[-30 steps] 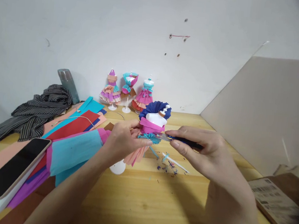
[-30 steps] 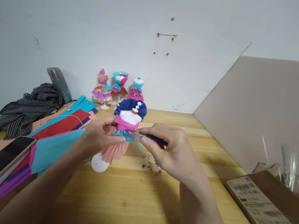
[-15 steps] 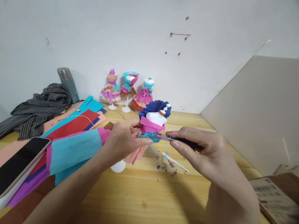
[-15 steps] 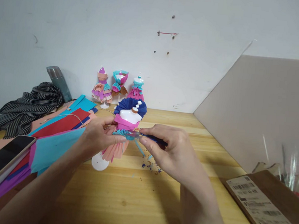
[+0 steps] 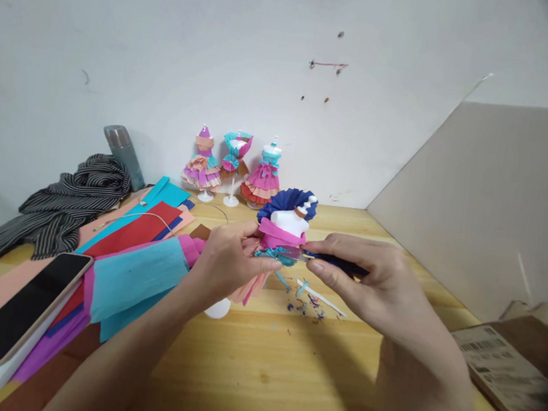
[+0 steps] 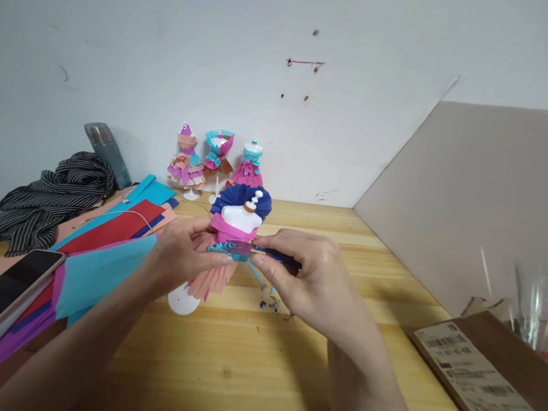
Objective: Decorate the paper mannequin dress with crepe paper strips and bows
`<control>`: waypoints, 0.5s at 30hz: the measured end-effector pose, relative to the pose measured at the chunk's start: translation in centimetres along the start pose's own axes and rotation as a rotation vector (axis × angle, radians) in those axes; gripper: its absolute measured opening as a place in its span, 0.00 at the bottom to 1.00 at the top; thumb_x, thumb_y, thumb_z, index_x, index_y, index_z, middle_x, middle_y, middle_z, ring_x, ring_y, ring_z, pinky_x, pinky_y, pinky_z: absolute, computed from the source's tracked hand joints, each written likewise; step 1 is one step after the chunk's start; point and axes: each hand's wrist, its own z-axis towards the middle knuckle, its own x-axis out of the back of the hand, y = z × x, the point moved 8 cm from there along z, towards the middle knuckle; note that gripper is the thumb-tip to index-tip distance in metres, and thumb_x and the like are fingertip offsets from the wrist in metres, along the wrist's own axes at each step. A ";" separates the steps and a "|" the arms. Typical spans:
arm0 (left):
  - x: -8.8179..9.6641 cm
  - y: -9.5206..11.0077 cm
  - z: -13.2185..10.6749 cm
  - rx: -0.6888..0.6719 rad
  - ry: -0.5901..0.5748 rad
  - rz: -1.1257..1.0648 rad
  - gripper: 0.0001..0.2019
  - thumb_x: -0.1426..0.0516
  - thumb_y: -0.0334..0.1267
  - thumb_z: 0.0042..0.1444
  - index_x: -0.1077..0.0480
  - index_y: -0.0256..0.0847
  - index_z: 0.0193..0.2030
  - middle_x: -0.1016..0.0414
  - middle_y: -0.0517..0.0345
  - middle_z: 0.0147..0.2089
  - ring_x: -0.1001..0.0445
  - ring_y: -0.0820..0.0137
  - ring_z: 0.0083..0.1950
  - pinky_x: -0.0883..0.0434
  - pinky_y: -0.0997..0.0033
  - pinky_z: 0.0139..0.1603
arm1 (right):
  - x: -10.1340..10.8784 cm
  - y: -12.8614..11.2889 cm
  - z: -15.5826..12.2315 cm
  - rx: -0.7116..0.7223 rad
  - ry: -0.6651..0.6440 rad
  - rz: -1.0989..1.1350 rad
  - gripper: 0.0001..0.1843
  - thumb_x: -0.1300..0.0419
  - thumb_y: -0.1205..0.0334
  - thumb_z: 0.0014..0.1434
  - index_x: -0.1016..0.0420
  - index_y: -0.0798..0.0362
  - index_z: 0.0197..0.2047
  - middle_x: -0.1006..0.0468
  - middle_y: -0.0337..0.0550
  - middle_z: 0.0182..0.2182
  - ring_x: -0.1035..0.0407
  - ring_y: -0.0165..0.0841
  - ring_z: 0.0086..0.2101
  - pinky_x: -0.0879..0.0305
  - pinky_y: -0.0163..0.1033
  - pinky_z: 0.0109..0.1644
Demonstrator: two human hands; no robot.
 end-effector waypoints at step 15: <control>0.3 0.2 -0.1 -0.033 0.038 0.018 0.10 0.33 0.33 0.41 0.26 0.38 0.33 0.23 0.60 0.30 0.28 0.71 0.31 0.30 0.74 0.32 | 0.0 0.0 0.1 -0.018 -0.001 0.015 0.11 0.42 0.58 0.61 0.20 0.54 0.36 0.23 0.42 0.23 0.33 0.29 0.22 0.41 0.33 0.25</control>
